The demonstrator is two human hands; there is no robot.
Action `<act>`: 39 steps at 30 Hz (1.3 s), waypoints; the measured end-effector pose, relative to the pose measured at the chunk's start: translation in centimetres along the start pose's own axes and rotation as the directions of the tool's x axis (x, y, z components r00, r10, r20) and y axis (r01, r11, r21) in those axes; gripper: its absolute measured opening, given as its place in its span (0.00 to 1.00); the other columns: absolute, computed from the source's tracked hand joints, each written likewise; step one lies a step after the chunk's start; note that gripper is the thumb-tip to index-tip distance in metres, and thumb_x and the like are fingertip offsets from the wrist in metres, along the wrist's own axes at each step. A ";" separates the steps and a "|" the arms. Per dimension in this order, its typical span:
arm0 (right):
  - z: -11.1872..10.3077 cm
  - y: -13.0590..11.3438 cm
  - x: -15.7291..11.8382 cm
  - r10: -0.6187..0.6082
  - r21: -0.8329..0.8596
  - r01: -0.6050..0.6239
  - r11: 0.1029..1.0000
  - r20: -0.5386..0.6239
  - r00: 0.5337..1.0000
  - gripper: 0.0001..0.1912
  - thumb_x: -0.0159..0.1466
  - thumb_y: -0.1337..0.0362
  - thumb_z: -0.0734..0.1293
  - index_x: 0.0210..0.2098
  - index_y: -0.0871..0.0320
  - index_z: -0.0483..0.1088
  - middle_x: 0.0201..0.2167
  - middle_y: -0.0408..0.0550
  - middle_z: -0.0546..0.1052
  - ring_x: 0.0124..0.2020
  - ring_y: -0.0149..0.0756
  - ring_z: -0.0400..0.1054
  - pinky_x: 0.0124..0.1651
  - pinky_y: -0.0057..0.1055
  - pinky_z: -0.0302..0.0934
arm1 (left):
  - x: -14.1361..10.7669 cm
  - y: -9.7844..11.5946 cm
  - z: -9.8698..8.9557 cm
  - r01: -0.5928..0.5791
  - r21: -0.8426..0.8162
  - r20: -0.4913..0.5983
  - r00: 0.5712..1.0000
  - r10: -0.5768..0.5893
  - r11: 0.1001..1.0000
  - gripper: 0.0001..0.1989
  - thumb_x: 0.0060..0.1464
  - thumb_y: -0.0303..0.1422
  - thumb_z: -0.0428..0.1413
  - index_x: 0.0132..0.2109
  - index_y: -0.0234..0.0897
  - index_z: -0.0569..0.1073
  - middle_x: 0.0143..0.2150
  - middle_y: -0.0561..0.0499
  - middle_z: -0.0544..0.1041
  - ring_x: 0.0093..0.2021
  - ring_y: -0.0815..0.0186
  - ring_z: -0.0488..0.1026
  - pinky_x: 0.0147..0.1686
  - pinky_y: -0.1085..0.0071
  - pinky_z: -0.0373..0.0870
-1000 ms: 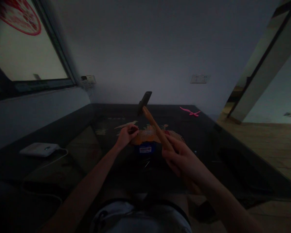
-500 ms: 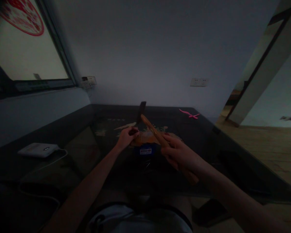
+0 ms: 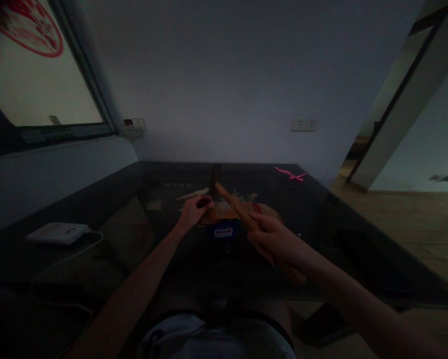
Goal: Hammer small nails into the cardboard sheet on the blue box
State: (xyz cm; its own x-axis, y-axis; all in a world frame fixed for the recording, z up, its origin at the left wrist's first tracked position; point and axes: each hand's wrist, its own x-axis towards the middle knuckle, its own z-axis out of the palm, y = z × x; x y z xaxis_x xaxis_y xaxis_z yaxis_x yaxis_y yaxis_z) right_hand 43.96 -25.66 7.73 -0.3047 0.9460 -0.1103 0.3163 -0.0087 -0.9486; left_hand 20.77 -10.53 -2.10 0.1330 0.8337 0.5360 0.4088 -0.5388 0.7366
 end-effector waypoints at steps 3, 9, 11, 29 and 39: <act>-0.1 0.2 0.2 0.021 -0.006 -0.021 1.000 0.030 0.999 0.36 0.54 0.67 0.62 0.63 0.57 0.54 0.14 0.32 0.61 0.09 0.21 0.51 0.10 0.17 0.47 | -0.1 0.0 0.0 -0.008 0.019 0.005 1.000 0.008 1.000 0.07 0.48 0.31 0.57 0.36 0.33 0.74 0.32 0.47 0.78 0.33 0.64 0.75 0.35 0.68 0.72; -0.1 -0.3 -0.4 -0.056 -0.022 0.055 0.998 -0.063 0.996 0.37 0.54 0.67 0.63 0.63 0.55 0.54 0.17 0.33 0.63 0.11 0.20 0.52 0.11 0.17 0.47 | -0.1 -0.1 0.1 0.019 -0.045 0.002 1.000 -0.019 0.999 0.06 0.48 0.31 0.57 0.34 0.33 0.74 0.33 0.48 0.78 0.33 0.65 0.75 0.37 0.68 0.72; -0.1 -0.1 -0.3 -0.023 -0.035 0.022 0.999 -0.045 0.999 0.36 0.53 0.67 0.64 0.61 0.56 0.57 0.19 0.34 0.64 0.12 0.20 0.53 0.11 0.17 0.48 | -0.1 -0.1 0.1 0.020 -0.026 0.000 1.000 -0.020 0.999 0.07 0.48 0.32 0.57 0.35 0.33 0.74 0.33 0.47 0.78 0.33 0.65 0.75 0.37 0.68 0.72; -0.2 0.0 -0.4 0.017 -0.088 -0.016 0.996 0.009 1.000 0.37 0.55 0.65 0.63 0.64 0.58 0.51 0.15 0.32 0.61 0.10 0.23 0.51 0.11 0.19 0.46 | -0.1 0.1 0.1 0.011 0.005 0.001 1.000 -0.011 1.000 0.06 0.48 0.30 0.57 0.35 0.33 0.74 0.33 0.48 0.78 0.34 0.64 0.75 0.37 0.68 0.72; 0.1 0.2 -0.3 0.056 -0.096 -0.052 0.994 0.038 0.998 0.35 0.55 0.64 0.62 0.62 0.58 0.54 0.16 0.33 0.61 0.11 0.21 0.51 0.12 0.18 0.47 | -0.1 0.0 0.1 0.011 0.051 -0.010 1.000 -0.011 0.999 0.06 0.47 0.31 0.58 0.34 0.33 0.74 0.32 0.48 0.78 0.33 0.65 0.75 0.35 0.69 0.71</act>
State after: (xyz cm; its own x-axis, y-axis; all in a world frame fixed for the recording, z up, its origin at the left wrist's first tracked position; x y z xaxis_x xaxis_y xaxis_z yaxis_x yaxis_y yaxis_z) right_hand 44.06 -25.96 7.52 -0.3201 0.9312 -0.1743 0.4169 -0.0267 -0.9085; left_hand 20.83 -10.65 -2.16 0.1196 0.8383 0.5319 0.4559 -0.5223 0.7207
